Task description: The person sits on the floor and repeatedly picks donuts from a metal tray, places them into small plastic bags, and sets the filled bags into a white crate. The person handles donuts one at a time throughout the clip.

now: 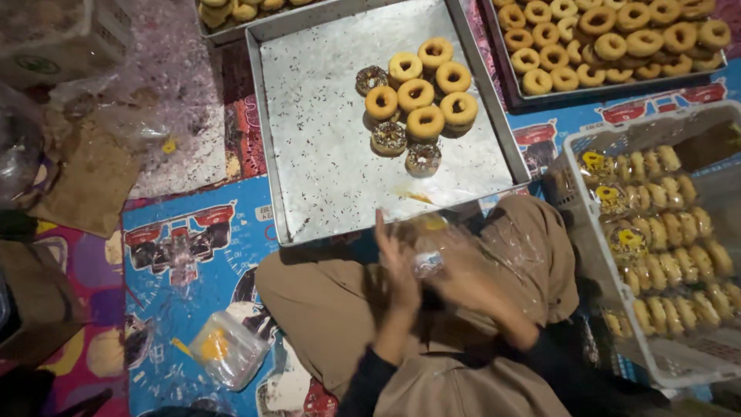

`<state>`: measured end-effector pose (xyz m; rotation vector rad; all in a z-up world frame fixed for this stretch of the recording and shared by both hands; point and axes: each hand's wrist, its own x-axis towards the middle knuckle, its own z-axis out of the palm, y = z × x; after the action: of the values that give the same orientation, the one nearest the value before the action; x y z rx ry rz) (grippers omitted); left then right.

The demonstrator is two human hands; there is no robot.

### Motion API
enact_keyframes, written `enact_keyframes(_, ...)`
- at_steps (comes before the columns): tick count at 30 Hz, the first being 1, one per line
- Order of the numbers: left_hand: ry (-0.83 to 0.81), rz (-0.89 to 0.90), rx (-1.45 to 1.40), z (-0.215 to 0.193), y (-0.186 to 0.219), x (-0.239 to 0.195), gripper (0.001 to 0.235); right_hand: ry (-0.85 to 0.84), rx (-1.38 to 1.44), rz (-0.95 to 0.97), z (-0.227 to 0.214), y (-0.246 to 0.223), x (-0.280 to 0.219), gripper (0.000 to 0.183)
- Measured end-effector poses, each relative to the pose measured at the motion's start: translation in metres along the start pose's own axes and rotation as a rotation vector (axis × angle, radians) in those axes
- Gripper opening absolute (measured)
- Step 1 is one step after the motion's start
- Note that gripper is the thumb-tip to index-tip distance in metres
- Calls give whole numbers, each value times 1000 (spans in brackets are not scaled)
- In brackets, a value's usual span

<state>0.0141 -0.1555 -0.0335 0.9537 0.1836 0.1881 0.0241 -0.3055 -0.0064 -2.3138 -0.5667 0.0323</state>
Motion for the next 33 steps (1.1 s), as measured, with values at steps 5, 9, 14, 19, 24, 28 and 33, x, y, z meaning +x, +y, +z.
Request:
enact_keyframes(5,276,-31,-465,-72,-9,86,26,31,303,552,-2,40,103,62)
enact_keyframes(9,367,-77,-574,-101,-8,94,14,311,-401,202,11,81,159,86)
enact_keyframes(14,316,-276,-886,-93,12,117,28,516,57,33,-13,48,121,74)
enact_keyframes(19,461,-259,-1046,-55,14,114,37,482,600,156,-33,-41,20,102)
enact_keyframes(24,-29,-32,-817,3,32,57,48,413,86,17,-30,-84,25,106)
enact_keyframes(28,24,43,-585,10,59,48,72,196,313,-121,-26,-88,46,95)
enact_keyframes(33,209,-22,-331,-16,49,34,73,356,461,-189,-23,-95,41,81)
